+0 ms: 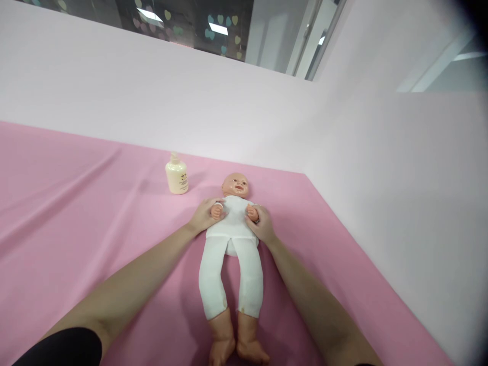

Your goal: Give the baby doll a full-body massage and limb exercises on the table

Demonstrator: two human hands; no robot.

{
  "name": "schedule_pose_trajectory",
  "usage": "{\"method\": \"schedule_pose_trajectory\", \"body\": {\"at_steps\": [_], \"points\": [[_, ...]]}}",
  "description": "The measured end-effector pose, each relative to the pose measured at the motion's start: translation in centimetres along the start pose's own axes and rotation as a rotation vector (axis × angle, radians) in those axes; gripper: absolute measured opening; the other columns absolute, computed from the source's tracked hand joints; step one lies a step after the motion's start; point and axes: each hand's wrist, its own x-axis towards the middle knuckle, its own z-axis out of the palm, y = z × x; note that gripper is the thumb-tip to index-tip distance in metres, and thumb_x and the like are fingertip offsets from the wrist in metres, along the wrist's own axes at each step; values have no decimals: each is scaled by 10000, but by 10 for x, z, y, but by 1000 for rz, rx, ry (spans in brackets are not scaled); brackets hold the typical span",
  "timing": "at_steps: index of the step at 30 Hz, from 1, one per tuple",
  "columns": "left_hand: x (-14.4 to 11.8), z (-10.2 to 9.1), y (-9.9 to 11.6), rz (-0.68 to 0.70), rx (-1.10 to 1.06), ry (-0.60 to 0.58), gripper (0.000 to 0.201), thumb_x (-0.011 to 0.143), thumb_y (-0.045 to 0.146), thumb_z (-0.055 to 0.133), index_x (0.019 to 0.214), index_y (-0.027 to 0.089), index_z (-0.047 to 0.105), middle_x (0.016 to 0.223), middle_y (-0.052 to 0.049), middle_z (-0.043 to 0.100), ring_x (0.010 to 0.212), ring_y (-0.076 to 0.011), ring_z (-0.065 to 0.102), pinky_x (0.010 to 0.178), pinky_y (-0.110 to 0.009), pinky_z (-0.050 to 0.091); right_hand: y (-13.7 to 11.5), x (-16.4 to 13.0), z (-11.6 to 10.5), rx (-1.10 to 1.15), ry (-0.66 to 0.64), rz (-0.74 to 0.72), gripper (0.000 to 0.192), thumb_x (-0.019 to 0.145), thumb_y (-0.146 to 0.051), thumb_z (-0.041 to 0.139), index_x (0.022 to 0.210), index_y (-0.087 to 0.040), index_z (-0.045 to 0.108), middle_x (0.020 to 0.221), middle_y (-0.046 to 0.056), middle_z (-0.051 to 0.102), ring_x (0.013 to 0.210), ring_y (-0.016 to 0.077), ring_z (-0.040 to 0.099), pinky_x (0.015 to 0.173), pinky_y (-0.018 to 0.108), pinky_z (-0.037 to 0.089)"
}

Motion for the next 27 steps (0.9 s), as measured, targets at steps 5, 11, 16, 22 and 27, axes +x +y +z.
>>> {"method": "schedule_pose_trajectory", "body": {"at_steps": [5, 11, 16, 22, 27], "points": [[-1, 0, -1, 28, -5, 12, 363, 746, 417, 632, 1030, 202, 565, 1076, -58, 654, 1046, -221, 601, 974, -390, 445, -1, 0, -1, -3, -5, -2, 128, 784, -297, 567, 886, -220, 556, 857, 38, 614, 847, 209, 559, 810, 360, 455], [0, 0, 0, -13, -16, -8, 368, 738, 419, 631, 1035, 212, 564, 1085, -58, 651, 1064, -227, 589, 999, -412, 427, -1, 0, 0, 2, 5, -9, 135, 778, -310, 567, 879, -221, 563, 846, 38, 612, 831, 210, 560, 794, 361, 458], [0, 1, -1, 2, -13, 2, 365, 737, 418, 634, 1029, 209, 567, 1077, -57, 655, 1052, -223, 595, 988, -408, 435, -1, 0, 0, 1, 5, -8, 131, 781, -309, 563, 879, -223, 561, 845, 37, 612, 830, 212, 559, 796, 364, 456], [0, 0, 0, 23, -3, 10, 347, 748, 405, 631, 1024, 205, 566, 1066, -60, 656, 1040, -223, 596, 972, -406, 442, -2, 0, -1, 5, 3, -15, 128, 785, -305, 565, 884, -224, 552, 856, 40, 613, 843, 217, 554, 799, 361, 451], [0, 0, 0, 14, -2, 11, 353, 745, 407, 633, 1028, 207, 567, 1062, -57, 658, 1041, -224, 597, 972, -405, 441, -2, 0, -1, -5, -9, 6, 122, 788, -309, 558, 878, -227, 550, 848, 36, 607, 839, 214, 551, 803, 364, 453]]}}
